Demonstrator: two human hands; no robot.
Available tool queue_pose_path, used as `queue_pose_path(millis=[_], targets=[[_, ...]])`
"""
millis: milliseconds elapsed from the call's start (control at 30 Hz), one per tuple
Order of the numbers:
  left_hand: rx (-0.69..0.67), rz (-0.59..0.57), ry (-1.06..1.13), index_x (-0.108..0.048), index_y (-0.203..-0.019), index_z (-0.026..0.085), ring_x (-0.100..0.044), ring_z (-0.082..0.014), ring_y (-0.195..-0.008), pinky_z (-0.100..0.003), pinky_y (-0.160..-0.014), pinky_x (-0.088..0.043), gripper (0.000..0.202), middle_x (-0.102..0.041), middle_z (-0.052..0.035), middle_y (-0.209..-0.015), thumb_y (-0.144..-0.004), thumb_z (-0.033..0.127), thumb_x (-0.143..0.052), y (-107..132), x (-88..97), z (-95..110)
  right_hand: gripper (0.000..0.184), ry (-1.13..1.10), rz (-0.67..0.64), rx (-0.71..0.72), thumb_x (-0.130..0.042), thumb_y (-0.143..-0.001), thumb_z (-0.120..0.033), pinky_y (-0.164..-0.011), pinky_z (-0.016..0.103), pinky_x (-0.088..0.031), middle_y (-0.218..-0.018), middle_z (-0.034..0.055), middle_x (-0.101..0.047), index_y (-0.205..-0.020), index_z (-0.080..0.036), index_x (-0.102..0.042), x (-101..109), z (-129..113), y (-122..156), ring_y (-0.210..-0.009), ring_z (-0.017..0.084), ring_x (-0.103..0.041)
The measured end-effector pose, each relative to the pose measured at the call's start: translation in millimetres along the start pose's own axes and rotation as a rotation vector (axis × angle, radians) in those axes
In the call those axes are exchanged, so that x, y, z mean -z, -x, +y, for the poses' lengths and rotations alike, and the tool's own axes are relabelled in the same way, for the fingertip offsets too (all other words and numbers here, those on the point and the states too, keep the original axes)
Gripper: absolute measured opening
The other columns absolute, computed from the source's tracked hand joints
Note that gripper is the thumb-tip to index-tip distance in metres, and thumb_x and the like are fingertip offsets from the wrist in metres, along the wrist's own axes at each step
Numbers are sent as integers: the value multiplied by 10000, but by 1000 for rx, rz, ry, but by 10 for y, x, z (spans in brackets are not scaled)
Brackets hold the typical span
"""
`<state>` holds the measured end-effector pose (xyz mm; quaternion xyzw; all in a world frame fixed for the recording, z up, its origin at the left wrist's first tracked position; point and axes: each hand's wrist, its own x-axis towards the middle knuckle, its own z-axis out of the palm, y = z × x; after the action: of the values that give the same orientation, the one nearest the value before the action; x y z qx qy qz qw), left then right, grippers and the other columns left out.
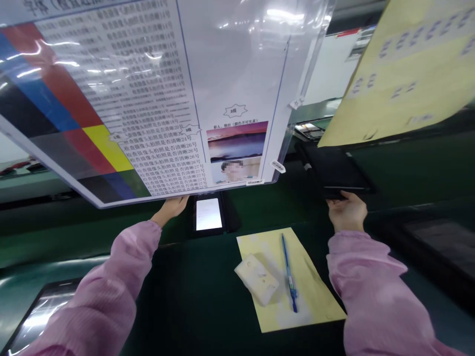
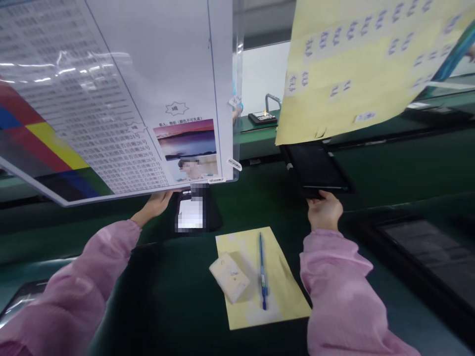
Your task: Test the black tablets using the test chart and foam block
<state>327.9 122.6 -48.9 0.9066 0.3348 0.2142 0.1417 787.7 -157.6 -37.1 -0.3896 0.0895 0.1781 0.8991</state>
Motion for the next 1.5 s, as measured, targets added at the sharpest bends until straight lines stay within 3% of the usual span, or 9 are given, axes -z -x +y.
queue_pose_path(millis=[300,600,900,1033,1133,1233,1333,1500], targets=[[-25,-42,-9,-628,-1398,224,-581,-315,-1361,-599,-1163,-462,427,-577,-133,-1517,-1024,431,-650,-90,-245,207,331,13,19,-1,-693,-1030,-366,-883,416,-643,-1270,93,-689,-1291,-166,-655,-10,-5,10,-1058,225,-714],[-51,-3,-21,-604,-1442,245,-511,-334,-1444,-628,-1215,-396,453,-504,-133,-1601,-1031,434,-634,-51,-240,381,352,13,18,-3,-695,-1028,-372,-922,444,-634,-1307,100,-680,-1314,-171,-650,2,-7,5,-1102,240,-707],[-58,-18,-34,-645,-1372,228,-603,-302,-1327,-578,-1145,-485,398,-597,-128,-1491,-1026,426,-648,-265,-401,557,364,5,15,-16,-694,-1028,-376,-931,451,-631,-1320,102,-675,-1327,-174,-644,31,-12,-17,-1112,245,-704],[-70,-11,-33,-650,-1359,223,-586,-309,-1350,-586,-1152,-476,387,-587,-128,-1501,-1020,410,-660,-266,-433,618,297,0,23,-19,-692,-1032,-350,-826,377,-647,-1201,79,-702,-1256,-158,-661,57,6,-66,-985,201,-719],[-69,17,-23,-630,-1394,226,-570,-319,-1373,-601,-1164,-463,414,-568,-131,-1525,-1021,403,-659,-237,-420,648,69,-3,28,-19,-620,-1049,-196,-687,295,-633,-1011,25,-705,-1092,-185,-673,75,19,-104,-856,160,-702],[-53,58,-9,-609,-1427,236,-551,-326,-1397,-609,-1178,-447,438,-539,-133,-1559,-1024,402,-653,-195,-391,661,147,-7,29,-20,-570,-1033,-98,-618,272,-616,-889,-6,-676,-981,-213,-645,88,25,-131,-798,154,-685],[-31,93,4,-603,-1433,232,-545,-331,-1404,-617,-1179,-443,446,-534,-135,-1562,-1024,401,-653,-147,-379,678,49,-8,28,-29,-645,-1041,-213,-671,282,-623,-959,14,-690,-1054,-169,-663,92,23,-138,-810,147,-689],[-21,130,40,-622,-1406,225,-566,-322,-1379,-608,-1166,-460,421,-565,-132,-1525,-1024,400,-654,-71,-432,744,290,-11,25,-30,-690,-1034,-353,-820,370,-644,-1204,78,-703,-1253,-165,-666,81,20,-121,-976,196,-716]])
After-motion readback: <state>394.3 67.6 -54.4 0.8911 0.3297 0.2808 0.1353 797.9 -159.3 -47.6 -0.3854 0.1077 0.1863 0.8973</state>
